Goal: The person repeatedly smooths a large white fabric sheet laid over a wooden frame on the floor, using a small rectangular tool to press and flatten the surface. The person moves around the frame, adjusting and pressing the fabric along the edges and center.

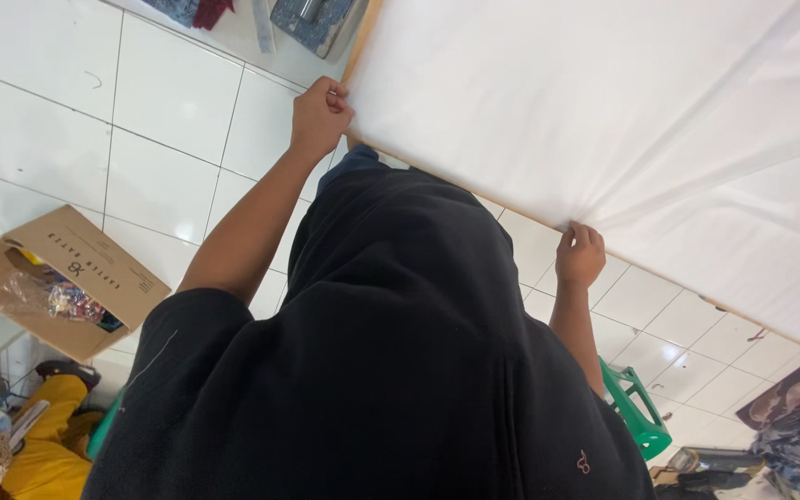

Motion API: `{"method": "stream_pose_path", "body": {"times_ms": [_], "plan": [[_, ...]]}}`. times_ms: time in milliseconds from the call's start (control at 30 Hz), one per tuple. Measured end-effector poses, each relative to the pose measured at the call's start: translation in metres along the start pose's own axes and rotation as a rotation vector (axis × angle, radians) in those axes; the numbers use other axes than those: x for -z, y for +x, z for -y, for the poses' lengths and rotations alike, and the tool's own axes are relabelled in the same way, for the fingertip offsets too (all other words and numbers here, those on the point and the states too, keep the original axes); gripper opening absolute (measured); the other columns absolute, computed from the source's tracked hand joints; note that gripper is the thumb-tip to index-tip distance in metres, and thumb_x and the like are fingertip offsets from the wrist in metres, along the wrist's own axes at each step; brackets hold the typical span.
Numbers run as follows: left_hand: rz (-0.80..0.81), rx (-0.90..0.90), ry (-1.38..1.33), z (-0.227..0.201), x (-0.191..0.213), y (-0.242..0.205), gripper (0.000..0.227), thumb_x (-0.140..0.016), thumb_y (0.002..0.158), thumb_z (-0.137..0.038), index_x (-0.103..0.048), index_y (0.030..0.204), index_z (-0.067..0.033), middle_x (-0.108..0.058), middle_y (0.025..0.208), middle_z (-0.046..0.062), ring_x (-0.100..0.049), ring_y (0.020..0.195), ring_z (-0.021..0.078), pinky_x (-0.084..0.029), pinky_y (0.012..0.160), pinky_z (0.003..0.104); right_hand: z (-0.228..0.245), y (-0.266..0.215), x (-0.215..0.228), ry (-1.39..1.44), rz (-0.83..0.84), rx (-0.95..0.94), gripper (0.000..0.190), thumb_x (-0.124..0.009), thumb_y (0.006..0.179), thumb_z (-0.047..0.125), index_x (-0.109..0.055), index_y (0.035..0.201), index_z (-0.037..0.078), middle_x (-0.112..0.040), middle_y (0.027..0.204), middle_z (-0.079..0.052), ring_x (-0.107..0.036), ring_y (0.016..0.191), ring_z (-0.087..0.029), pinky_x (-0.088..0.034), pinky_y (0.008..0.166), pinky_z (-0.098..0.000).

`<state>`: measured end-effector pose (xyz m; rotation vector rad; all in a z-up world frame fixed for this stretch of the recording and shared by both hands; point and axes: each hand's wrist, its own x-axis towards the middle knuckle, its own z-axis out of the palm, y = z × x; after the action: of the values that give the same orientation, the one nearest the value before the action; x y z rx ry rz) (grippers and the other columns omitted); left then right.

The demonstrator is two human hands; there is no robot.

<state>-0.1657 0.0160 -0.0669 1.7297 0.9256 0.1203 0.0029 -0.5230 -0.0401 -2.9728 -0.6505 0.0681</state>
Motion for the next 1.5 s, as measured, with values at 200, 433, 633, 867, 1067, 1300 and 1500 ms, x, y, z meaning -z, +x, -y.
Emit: {"method": "stream_pose_path", "body": {"times_ms": [200, 433, 633, 867, 1067, 1300, 1500], "plan": [[0.019, 0.021, -0.003, 0.003, 0.004, 0.003, 0.025, -0.079, 0.081, -0.003, -0.067, 0.103, -0.0044, -0.071, 0.082, 0.004, -0.070, 0.074, 0.0113, -0.058, 0.071, 0.026, -0.002, -0.004, -0.003, -0.001, -0.010, 0.023, 0.010, -0.071, 0.094, 0.009, -0.077, 0.102, 0.012, -0.075, 0.106, -0.005, -0.068, 0.101, -0.026, -0.057, 0.082, -0.0392], [0.052, -0.034, 0.104, -0.022, 0.018, 0.006, 0.025, -0.080, 0.076, -0.006, -0.066, 0.097, -0.0029, -0.069, 0.074, 0.006, -0.069, 0.068, 0.0195, -0.055, 0.065, 0.032, 0.010, -0.001, 0.008, -0.055, 0.020, 0.021, 0.011, -0.073, 0.094, 0.012, -0.078, 0.103, 0.015, -0.076, 0.105, -0.001, -0.068, 0.099, -0.025, -0.057, 0.081, -0.0390], [-0.221, -0.246, 0.469, -0.028, 0.034, 0.078, 0.037, -0.078, 0.090, -0.025, -0.058, 0.113, -0.0046, -0.063, 0.114, 0.016, -0.062, 0.108, 0.0350, -0.053, 0.089, 0.046, 0.022, 0.004, 0.009, -0.053, 0.016, -0.040, 0.013, -0.071, 0.095, 0.013, -0.078, 0.106, 0.016, -0.076, 0.109, 0.000, -0.069, 0.100, -0.022, -0.058, 0.081, -0.0375], [0.101, 0.027, 0.950, -0.019, 0.022, 0.158, 0.054, -0.069, 0.096, -0.041, -0.046, 0.125, -0.0016, -0.055, 0.129, 0.021, -0.057, 0.118, 0.0407, -0.052, 0.093, 0.050, 0.030, -0.002, 0.004, -0.116, 0.011, -0.174, 0.010, -0.069, 0.093, 0.015, -0.077, 0.098, 0.017, -0.076, 0.103, 0.003, -0.069, 0.096, -0.021, -0.057, 0.073, -0.0391], [-0.012, -0.089, 0.792, -0.031, 0.030, 0.141, 0.045, -0.068, 0.099, -0.032, -0.048, 0.119, 0.0030, -0.060, 0.121, 0.029, -0.063, 0.105, 0.0453, -0.052, 0.088, 0.052, 0.020, -0.009, -0.014, -0.112, -0.090, -0.208, 0.007, -0.070, 0.094, 0.016, -0.076, 0.096, 0.018, -0.076, 0.105, 0.001, -0.069, 0.096, -0.024, -0.058, 0.075, -0.0396], [-0.201, -0.447, 0.457, -0.121, 0.029, 0.084, 0.039, -0.086, 0.085, -0.026, -0.056, 0.080, -0.0013, -0.063, 0.065, 0.015, -0.065, 0.058, 0.0340, -0.050, 0.056, 0.044, 0.018, -0.009, -0.018, -0.015, -0.148, -0.198, 0.009, -0.070, 0.098, 0.009, -0.076, 0.102, 0.014, -0.075, 0.109, -0.001, -0.068, 0.098, -0.025, -0.057, 0.078, -0.0392], [-0.065, -0.514, 0.446, -0.156, -0.067, 0.061, 0.038, -0.082, 0.083, -0.032, -0.058, 0.081, -0.0024, -0.066, 0.070, 0.018, -0.066, 0.065, 0.0399, -0.052, 0.059, 0.049, 0.022, -0.013, -0.005, 0.020, -0.138, -0.208, 0.011, -0.069, 0.093, 0.012, -0.077, 0.100, 0.016, -0.075, 0.105, -0.001, -0.068, 0.095, -0.026, -0.057, 0.077, -0.0406]]}}
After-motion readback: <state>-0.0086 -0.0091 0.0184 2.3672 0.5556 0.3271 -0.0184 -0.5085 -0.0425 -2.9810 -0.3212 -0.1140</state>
